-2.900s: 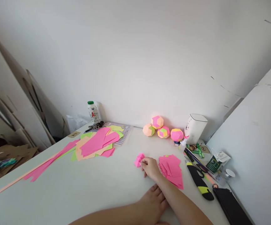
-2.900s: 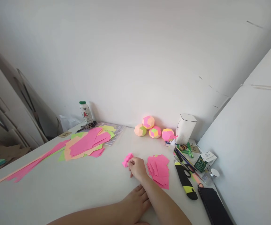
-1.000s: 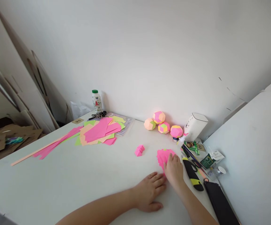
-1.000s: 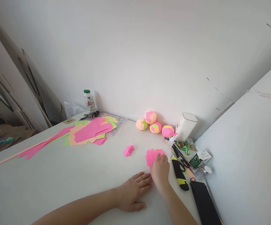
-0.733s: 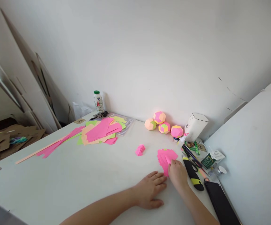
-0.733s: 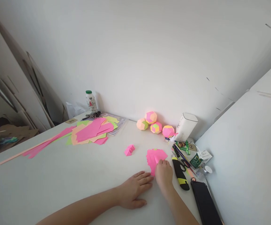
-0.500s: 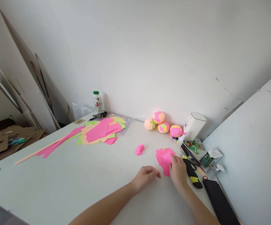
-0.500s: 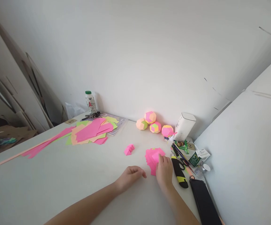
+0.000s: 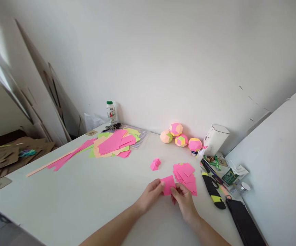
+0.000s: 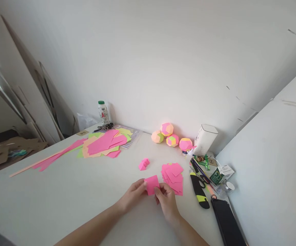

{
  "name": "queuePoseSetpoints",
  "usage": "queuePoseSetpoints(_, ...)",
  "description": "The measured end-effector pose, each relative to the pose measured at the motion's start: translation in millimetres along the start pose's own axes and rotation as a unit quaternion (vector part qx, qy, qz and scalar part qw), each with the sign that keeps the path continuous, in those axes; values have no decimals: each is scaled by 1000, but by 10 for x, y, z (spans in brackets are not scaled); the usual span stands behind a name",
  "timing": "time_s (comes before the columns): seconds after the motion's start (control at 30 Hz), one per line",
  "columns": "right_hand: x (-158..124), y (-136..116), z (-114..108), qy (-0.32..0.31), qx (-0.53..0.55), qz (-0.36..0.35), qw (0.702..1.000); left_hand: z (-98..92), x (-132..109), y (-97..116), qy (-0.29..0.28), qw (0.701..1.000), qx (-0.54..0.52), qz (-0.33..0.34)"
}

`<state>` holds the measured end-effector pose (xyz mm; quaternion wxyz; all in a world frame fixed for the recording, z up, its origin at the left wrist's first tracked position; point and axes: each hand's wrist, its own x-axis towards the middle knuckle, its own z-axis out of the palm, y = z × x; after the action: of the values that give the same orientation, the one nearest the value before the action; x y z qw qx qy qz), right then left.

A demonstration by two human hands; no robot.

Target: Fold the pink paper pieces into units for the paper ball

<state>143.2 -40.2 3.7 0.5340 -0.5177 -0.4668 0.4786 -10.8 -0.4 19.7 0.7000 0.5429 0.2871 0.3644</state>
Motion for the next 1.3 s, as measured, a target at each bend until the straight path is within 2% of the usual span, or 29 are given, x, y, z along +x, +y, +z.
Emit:
queuePoseSetpoints(0.07,14,28,-20,-6,-21,-19,1000,-65,34,-51,47,995,93,-3)
queuePoseSetpoints(0.17,23,40,-33,-14,-38,-52,998,-126,48,-51,64,982,179,1)
queuePoseSetpoints(0.23,18,47,-31,-35,-33,-52,997,-127,19,3,52,971,229,36)
queuePoseSetpoints(0.3,12,60,-31,-54,-12,-45,997,-102,-24,64,14,978,205,28)
queuePoseSetpoints(0.37,11,79,-37,-57,13,-47,997,-73,-58,103,-13,991,130,-10)
queuePoseSetpoints(0.47,12,109,-50,-58,22,-59,996,-61,-60,105,-2,996,-2,-86)
queuePoseSetpoints(0.53,11,124,-55,-63,5,-67,996,-73,-37,81,8,991,-47,-122)
queuePoseSetpoints(0.67,-2,137,-45,-60,-22,-76,995,-89,10,-7,-30,992,-11,-121)
queuePoseSetpoints(0.8,-22,119,-9,-47,-50,-93,993,-59,35,-94,40,994,-17,-97)
queuePoseSetpoints(0.97,-45,45,30,-83,-82,-128,985,-32,35,-103,39,993,-31,-102)
queuePoseSetpoints(1.07,-43,7,22,-76,-92,-107,987,-36,31,-99,37,993,-30,-110)
queuePoseSetpoints(1.3,-11,20,-28,-32,-21,-29,999,-45,34,-95,47,991,-13,-127)
